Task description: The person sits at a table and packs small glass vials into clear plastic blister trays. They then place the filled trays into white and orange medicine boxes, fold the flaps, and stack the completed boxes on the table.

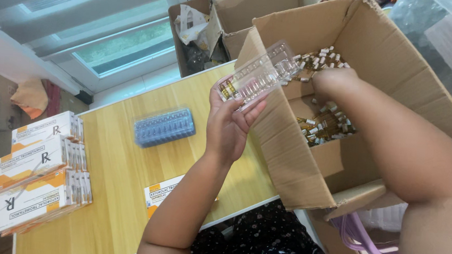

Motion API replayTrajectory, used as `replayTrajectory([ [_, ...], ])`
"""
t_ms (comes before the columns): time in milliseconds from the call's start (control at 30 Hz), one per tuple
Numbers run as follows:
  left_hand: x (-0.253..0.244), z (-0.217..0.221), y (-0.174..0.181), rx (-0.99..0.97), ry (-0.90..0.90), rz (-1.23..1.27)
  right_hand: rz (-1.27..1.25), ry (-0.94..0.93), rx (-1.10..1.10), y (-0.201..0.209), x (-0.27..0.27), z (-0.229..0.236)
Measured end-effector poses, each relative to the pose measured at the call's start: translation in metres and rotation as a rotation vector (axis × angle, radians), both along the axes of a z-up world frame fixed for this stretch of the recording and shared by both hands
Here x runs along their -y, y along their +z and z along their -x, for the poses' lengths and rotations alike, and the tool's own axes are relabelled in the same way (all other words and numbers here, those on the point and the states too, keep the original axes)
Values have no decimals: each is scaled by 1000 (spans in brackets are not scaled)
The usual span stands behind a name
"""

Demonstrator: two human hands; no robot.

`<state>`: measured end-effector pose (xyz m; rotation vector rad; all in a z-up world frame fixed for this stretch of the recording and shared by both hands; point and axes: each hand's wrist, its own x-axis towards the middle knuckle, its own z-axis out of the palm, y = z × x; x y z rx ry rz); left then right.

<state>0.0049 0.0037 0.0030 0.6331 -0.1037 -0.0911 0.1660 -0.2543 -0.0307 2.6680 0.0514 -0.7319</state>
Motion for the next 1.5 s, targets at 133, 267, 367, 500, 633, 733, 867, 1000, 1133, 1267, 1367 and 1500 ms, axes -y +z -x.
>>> replayTrajectory([
  [133, -2, 1, 2, 19, -38, 47, 38, 115, -39, -20, -3, 6],
  [267, -4, 2, 8, 37, -38, 48, -54, 71, 21, 7, -9, 15],
  [367, -3, 0, 13, 38, -27, 10, -192, 27, 218, 55, -12, 13],
  [500, -2, 4, 6, 3, -55, -7, -573, 15, 607, 99, 0, 31],
  [633, -3, -2, 1, 47, -168, -38, -1178, 484, 912, 123, -13, 63],
  [733, -4, -5, -4, 46, -209, -28, -1346, 505, 550, 133, -33, 94],
  [867, -3, -6, -6, 3, -196, -76, -1059, 525, 293, 139, -64, 121],
  [1000, -2, -3, -8, 45, -197, -93, -1059, 641, 327, 141, -76, 127],
  [1133, -1, 0, -8, 76, -179, -105, -1061, 789, 507, 141, -78, 129],
  [1267, 2, 1, -6, 37, -131, -150, -1085, 683, 555, 140, -79, 130],
  [1367, 4, 1, -7, 26, -104, -141, -1091, 637, 568, 140, -80, 127],
  [1500, 3, -2, -9, 31, -55, -86, -1114, 645, 614, 135, -84, 118],
])
